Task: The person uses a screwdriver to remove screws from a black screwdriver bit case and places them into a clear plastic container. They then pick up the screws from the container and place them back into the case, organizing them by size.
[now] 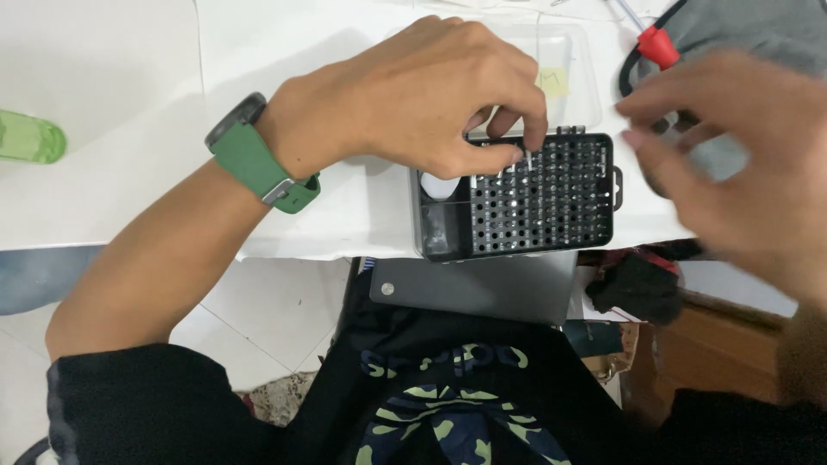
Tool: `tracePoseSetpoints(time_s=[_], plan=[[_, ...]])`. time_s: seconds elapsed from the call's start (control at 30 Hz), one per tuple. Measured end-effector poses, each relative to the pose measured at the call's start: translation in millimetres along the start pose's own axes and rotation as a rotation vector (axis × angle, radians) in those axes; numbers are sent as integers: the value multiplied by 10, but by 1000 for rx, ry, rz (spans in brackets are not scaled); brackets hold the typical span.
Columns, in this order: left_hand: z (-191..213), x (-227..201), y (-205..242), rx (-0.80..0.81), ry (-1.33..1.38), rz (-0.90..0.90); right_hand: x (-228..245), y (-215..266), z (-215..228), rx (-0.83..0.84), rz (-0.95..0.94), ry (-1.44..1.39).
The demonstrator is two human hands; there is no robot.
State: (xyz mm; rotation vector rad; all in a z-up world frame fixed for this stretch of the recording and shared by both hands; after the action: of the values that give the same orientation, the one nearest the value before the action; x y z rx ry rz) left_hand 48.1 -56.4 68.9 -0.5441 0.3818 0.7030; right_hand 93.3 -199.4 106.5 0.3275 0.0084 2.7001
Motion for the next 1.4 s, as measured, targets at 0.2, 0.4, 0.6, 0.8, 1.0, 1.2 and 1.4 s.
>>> tracePoseSetpoints(time_s=[0.2,0.4,0.6,0.8,1.0,1.2,1.4], plan=[[-42,-34,-11,-26,-84,-38,-882,56,-217,-135,-55,200],[-29,-129,21,-97,-228,-114,-1219,73,-457,-130,-47,418],[-69,-193,12,-103,-414,-112,-1155,87,-388,-125,-25,290],[-66,-252,-73,-5,-583,-32,-1257,69,-475,-130,-36,295],[-131,-312,-293,174,-794,13,-1345,94,-544,-161,28,260],[-243,-409,-548,227,-923,-103,-1284,72,-488,-186,35,157],[-265,-483,-557,361,-1003,-195,-1283,75,-475,-213,92,105]])
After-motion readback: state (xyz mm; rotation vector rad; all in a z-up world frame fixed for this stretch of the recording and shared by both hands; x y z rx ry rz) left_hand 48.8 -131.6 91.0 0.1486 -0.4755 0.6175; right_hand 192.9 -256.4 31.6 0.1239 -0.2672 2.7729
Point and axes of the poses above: each hand's wrist, its own y-axis away from the middle knuckle, its own z-axis out of the back of the hand, x = y × z, the point moved 9 cm from there along -y, towards the middle knuckle, and after that the axes turned 5 degrees about x, right-handed, at the moved point
